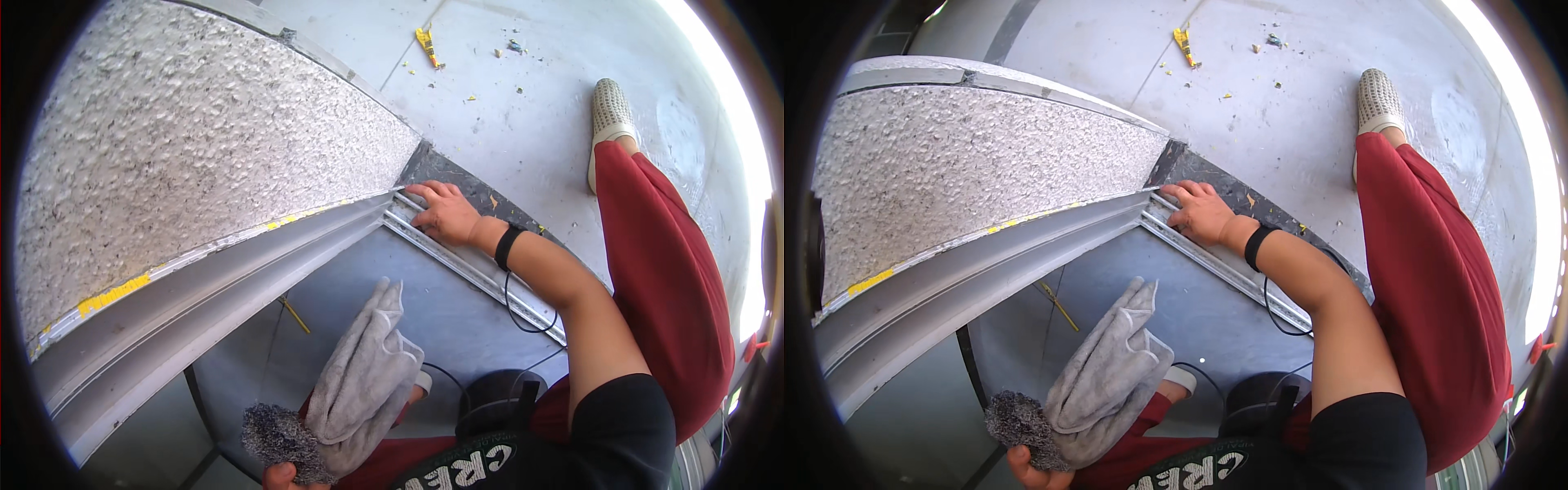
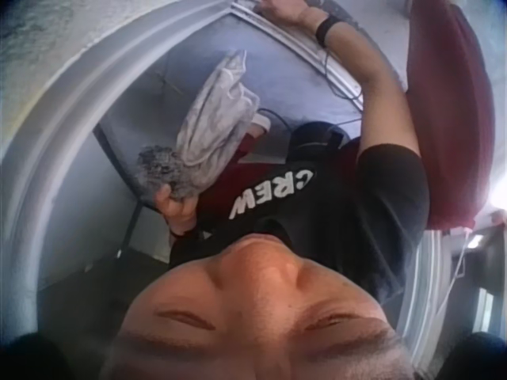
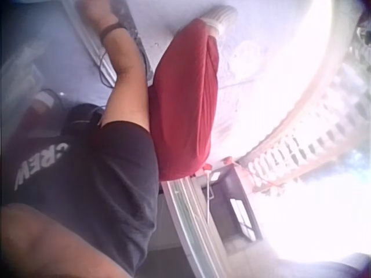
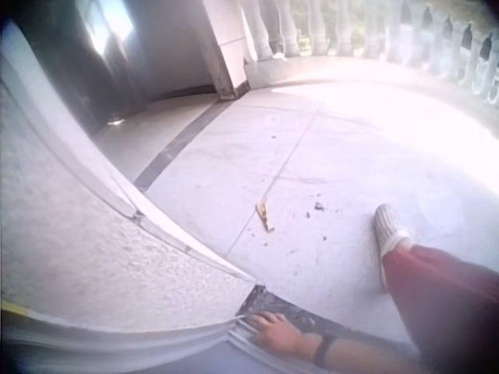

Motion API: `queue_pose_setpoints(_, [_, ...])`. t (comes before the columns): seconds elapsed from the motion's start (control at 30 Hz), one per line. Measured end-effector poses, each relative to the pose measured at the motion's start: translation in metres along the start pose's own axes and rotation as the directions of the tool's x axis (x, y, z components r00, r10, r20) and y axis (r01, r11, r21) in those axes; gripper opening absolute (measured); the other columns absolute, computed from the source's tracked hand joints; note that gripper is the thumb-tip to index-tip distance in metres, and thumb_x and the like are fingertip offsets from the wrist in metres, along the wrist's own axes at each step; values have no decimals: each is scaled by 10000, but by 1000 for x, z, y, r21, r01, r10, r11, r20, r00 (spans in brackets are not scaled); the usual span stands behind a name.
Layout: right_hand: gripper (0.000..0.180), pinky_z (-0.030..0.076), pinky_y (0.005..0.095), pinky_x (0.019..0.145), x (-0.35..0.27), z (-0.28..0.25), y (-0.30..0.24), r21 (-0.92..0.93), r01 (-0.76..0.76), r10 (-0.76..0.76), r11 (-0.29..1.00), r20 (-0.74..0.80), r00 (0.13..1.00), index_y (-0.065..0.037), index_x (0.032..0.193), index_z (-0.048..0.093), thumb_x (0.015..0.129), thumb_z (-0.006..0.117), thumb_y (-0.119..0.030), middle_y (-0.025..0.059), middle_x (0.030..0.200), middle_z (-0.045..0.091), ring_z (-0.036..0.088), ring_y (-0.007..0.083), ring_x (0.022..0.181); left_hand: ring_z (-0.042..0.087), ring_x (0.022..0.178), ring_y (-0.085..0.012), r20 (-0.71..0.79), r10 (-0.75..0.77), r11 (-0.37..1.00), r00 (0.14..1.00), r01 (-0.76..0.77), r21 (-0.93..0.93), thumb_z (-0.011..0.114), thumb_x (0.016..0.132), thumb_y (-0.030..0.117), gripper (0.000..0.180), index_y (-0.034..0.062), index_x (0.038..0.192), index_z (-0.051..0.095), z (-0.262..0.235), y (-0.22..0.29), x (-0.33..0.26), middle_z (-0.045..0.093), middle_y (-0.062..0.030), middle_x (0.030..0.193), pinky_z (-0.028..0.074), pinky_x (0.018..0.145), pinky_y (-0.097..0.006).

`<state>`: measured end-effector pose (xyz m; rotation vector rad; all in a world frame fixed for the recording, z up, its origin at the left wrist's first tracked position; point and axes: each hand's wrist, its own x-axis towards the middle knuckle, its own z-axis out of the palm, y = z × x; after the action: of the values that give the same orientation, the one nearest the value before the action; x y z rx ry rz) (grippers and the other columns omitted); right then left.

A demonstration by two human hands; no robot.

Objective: The person clears debris from a sliding door track, washes and wrings out a cloth in a bucket of water, and cleans the track by wiping it with the cloth.

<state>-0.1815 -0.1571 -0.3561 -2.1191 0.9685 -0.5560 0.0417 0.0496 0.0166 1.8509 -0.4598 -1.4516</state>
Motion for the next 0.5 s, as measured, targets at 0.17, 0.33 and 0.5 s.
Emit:
queue_pose_setpoints(0.17, [181,289,429,982,-3,8,-3,17,-67,67,998,-48,997,-184,838,685,670,638,-135,59,1286,416,330,295,1223,436,1159,-273,61,33,956,998,-13,-293,430,816,146,423,-72,1178,445,16,6,5,479,-172,1252,271,1029,-396])
queue_pose_setpoints(0.33, [89,280,406,995,-8,13,-4,50,-77,82,996,-105,991,-158,771,678,719,606,-152,42,1210,475,353,267,1203,403,1196,-267,196,70,880,978,32,-475,432,797,177,499,-48,1242,404,23,5,7,455,-155,1280,248,1043,-397])
queue_pose_setpoints(0.5, [63,336,405,922,-12,3,-2,83,-97,115,992,-241,964,-140,762,658,722,613,-158,48,1127,508,422,275,1103,376,1226,-262,265,116,859,957,37,-510,433,774,208,582,-19,1305,356,27,4,7,431,-140,1307,225,1055,-398])
